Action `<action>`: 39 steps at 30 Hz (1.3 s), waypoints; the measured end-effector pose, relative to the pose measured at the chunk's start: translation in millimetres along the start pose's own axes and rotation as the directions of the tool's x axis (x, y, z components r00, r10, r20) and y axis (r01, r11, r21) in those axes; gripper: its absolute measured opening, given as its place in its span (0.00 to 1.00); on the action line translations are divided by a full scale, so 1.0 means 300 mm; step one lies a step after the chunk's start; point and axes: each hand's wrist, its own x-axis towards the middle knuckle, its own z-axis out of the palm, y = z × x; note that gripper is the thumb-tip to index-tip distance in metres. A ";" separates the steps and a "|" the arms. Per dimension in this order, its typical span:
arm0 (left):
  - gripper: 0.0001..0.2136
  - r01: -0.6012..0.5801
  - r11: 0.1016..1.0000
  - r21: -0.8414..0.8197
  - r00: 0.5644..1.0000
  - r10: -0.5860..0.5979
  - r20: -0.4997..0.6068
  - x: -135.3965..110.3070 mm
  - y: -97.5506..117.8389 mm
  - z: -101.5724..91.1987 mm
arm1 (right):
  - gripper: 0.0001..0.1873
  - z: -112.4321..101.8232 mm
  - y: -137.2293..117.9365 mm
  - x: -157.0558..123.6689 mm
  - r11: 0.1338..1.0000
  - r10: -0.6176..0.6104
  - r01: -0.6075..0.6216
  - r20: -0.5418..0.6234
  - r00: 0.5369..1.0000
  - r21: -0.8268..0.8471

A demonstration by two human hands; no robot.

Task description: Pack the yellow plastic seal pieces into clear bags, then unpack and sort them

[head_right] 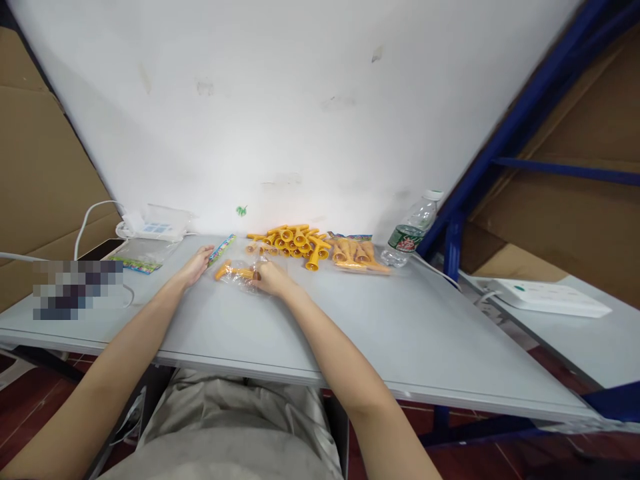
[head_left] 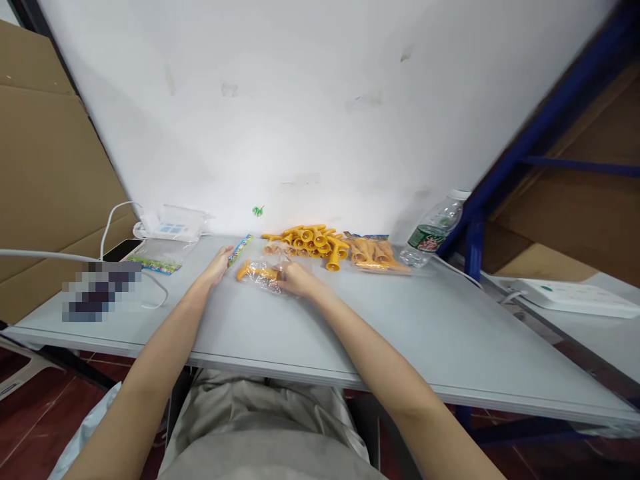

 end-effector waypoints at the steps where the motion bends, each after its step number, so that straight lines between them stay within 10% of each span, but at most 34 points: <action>1: 0.14 0.002 1.000 -0.025 1.000 -0.002 -0.001 -0.002 0.001 0.000 | 0.06 0.006 0.000 0.000 1.000 0.013 -0.013 0.025 1.000 -0.001; 13: 0.06 0.025 0.938 -0.345 0.998 -0.043 -0.043 0.008 -0.004 0.013 | 0.15 0.111 0.047 0.051 0.940 0.029 -0.023 -0.015 0.999 0.341; 20: 0.07 -0.051 0.988 -0.145 0.949 0.003 -0.314 0.029 -0.014 -0.015 | 0.22 0.147 0.067 0.054 0.868 0.113 -0.119 0.042 0.993 0.482; 33: 0.22 0.008 0.997 0.080 0.987 0.005 -0.163 -0.027 0.012 -0.040 | 0.28 0.089 0.035 0.034 0.562 0.120 -0.242 0.212 0.970 0.791; 39: 0.25 -0.064 0.970 0.233 0.971 0.115 -0.210 -0.004 -0.014 -0.032 | 0.16 0.063 0.014 0.040 0.652 0.204 -0.272 0.181 0.962 0.708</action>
